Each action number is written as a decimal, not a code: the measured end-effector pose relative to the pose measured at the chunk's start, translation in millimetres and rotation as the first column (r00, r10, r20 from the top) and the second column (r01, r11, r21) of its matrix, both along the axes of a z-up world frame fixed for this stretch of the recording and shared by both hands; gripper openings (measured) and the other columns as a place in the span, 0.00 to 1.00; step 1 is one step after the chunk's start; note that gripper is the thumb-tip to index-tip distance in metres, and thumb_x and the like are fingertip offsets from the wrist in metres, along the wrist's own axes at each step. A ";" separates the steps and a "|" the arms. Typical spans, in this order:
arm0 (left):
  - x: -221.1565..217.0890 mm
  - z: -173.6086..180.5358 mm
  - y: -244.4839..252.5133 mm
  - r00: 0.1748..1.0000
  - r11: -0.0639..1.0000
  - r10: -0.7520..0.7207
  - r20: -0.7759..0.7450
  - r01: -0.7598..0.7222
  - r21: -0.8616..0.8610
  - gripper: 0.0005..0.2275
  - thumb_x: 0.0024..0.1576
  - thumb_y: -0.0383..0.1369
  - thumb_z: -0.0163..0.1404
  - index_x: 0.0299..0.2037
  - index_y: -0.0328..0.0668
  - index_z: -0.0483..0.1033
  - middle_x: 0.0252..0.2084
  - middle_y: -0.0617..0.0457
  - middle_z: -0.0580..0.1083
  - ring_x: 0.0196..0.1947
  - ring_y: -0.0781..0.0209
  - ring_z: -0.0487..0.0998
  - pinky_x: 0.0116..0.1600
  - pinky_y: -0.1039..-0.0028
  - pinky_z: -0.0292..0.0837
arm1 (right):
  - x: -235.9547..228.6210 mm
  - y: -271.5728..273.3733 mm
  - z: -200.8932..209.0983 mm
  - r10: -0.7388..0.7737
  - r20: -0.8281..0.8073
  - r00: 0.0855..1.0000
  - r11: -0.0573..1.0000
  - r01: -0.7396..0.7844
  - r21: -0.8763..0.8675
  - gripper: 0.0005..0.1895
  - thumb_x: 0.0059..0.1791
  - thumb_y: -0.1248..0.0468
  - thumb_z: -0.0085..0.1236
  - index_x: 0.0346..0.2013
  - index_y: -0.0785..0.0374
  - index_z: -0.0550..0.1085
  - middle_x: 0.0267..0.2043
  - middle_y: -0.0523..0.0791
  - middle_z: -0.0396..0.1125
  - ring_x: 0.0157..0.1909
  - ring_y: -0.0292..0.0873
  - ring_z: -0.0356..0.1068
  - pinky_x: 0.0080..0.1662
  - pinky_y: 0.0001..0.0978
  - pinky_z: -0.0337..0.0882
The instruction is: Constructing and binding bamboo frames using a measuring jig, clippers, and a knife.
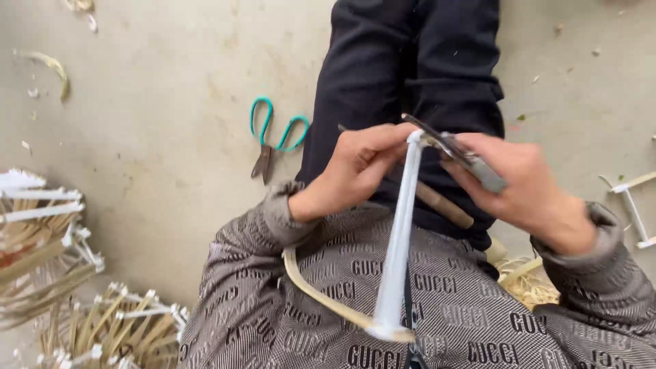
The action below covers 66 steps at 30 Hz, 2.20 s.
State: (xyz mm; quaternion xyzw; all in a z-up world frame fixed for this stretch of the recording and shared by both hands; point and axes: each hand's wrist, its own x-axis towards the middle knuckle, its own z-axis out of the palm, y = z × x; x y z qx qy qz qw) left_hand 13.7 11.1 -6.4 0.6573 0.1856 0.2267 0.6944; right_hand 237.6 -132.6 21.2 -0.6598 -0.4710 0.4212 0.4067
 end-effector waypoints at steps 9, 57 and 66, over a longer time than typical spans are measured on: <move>-0.8 -8.8 -10.3 1.000 0.999 0.012 0.000 -0.012 -0.035 0.08 0.70 0.21 0.47 0.57 0.33 0.74 0.39 0.54 0.76 0.35 0.75 0.72 0.42 0.85 0.70 | 3.6 10.8 7.7 0.192 0.322 0.927 0.967 -0.234 0.097 0.13 0.53 0.68 0.60 0.53 0.65 0.76 0.40 0.48 0.75 0.35 0.41 0.75 0.37 0.30 0.74; -17.1 -9.0 3.4 0.988 0.981 -0.137 -0.065 0.126 -0.147 0.14 0.70 0.21 0.47 0.65 0.35 0.72 0.36 0.56 0.72 0.29 0.75 0.67 0.38 0.82 0.67 | -30.7 8.7 -2.2 0.185 0.522 0.833 0.958 -0.270 0.092 0.39 0.46 0.64 0.63 0.67 0.73 0.58 0.65 0.60 0.60 0.68 0.63 0.60 0.71 0.59 0.55; -22.6 -22.5 -1.8 0.981 0.946 -0.190 -0.027 0.176 -0.271 0.14 0.70 0.22 0.47 0.64 0.35 0.72 0.37 0.55 0.75 0.32 0.75 0.69 0.37 0.81 0.67 | -15.9 27.0 -31.3 0.221 0.494 0.841 0.919 -0.349 0.184 0.30 0.44 0.66 0.61 0.59 0.72 0.63 0.55 0.59 0.64 0.59 0.62 0.66 0.62 0.52 0.65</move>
